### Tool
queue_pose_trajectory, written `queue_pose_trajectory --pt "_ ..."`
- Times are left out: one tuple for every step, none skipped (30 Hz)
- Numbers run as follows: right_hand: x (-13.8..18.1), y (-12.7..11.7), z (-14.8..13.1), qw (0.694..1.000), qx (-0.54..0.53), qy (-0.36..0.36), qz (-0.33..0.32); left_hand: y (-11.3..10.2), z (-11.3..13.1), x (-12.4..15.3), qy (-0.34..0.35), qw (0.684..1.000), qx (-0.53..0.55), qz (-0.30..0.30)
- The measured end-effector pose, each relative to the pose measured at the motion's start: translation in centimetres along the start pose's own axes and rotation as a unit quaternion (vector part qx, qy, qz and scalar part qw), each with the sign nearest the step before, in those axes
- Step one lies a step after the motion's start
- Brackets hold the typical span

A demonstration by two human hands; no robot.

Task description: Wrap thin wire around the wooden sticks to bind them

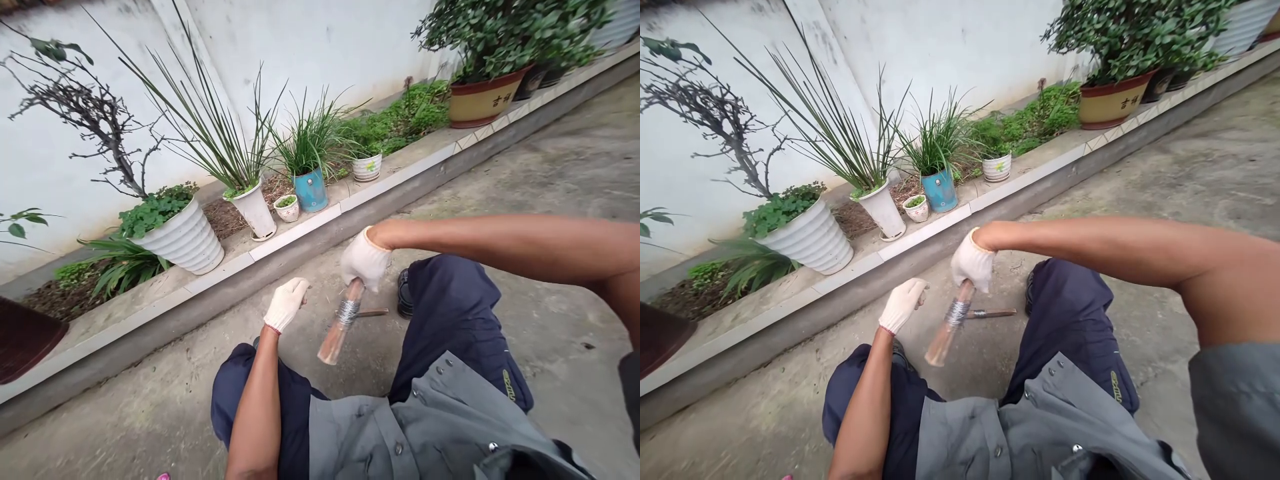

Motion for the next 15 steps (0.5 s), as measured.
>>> queue_pose_trajectory --pt "-0.1 -0.5 -0.2 0.999 -0.016 -0.008 -0.046 0.2 0.0 0.0 0.003 1.000 0.011 -0.007" --pt "-0.2 -1.1 -0.4 0.996 -0.029 -0.009 -0.084 0.5 0.1 0.1 0.007 1.000 0.018 -0.015" --pt "-0.5 -1.9 -0.5 0.994 -0.035 0.001 -0.103 0.9 0.2 0.1 0.013 0.999 0.022 -0.024" --pt "-0.9 -2.7 -0.4 0.995 -0.032 0.022 -0.094 1.4 0.3 0.3 0.016 0.999 0.026 -0.033" --pt "-1.5 -3.5 -0.1 0.996 -0.019 0.054 -0.063 1.9 0.4 0.4 0.014 0.999 0.029 -0.041" --pt "-2.0 -4.3 0.3 0.996 0.003 0.090 -0.016 2.4 0.3 0.5 0.009 0.998 0.033 -0.046" --pt "-2.5 -4.9 0.8 0.991 0.027 0.127 0.025 2.9 0.3 0.7 0.003 0.998 0.039 -0.050" --pt "-2.9 -5.1 1.3 0.984 0.053 0.163 0.053 3.3 0.2 0.8 0.000 0.998 0.043 -0.055" --pt "-3.2 -5.1 2.0 0.975 0.077 0.196 0.072 3.6 0.1 1.0 -0.001 0.997 0.043 -0.059" --pt "-3.4 -4.8 2.6 0.966 0.103 0.225 0.079 3.8 0.1 1.0 0.001 0.997 0.037 -0.061" --pt "-3.5 -4.3 3.3 0.957 0.130 0.248 0.079 3.9 0.1 1.1 0.007 0.998 0.028 -0.062" --pt "-3.6 -3.7 3.8 0.950 0.154 0.261 0.077 3.8 0.1 1.1 0.013 0.998 0.015 -0.062" --pt "-3.6 -2.9 4.3 0.945 0.167 0.272 0.068 3.6 0.1 1.1 0.020 0.998 0.001 -0.061" --pt "-3.5 -2.0 4.7 0.944 0.165 0.278 0.059 3.4 0.2 1.1 0.028 0.998 -0.014 -0.059" --pt "-3.3 -1.2 5.0 0.946 0.149 0.282 0.049 3.1 0.3 1.0 0.037 0.997 -0.029 -0.055"
Point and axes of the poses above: each hand's wrist, its own x-axis away from the middle knuckle, its own y-axis out of the palm, z = x × y, the point moved 3 cm from there along -x, towards the middle knuckle, and after that the axes turned 9 degrees about z, right-handed, at the moved point
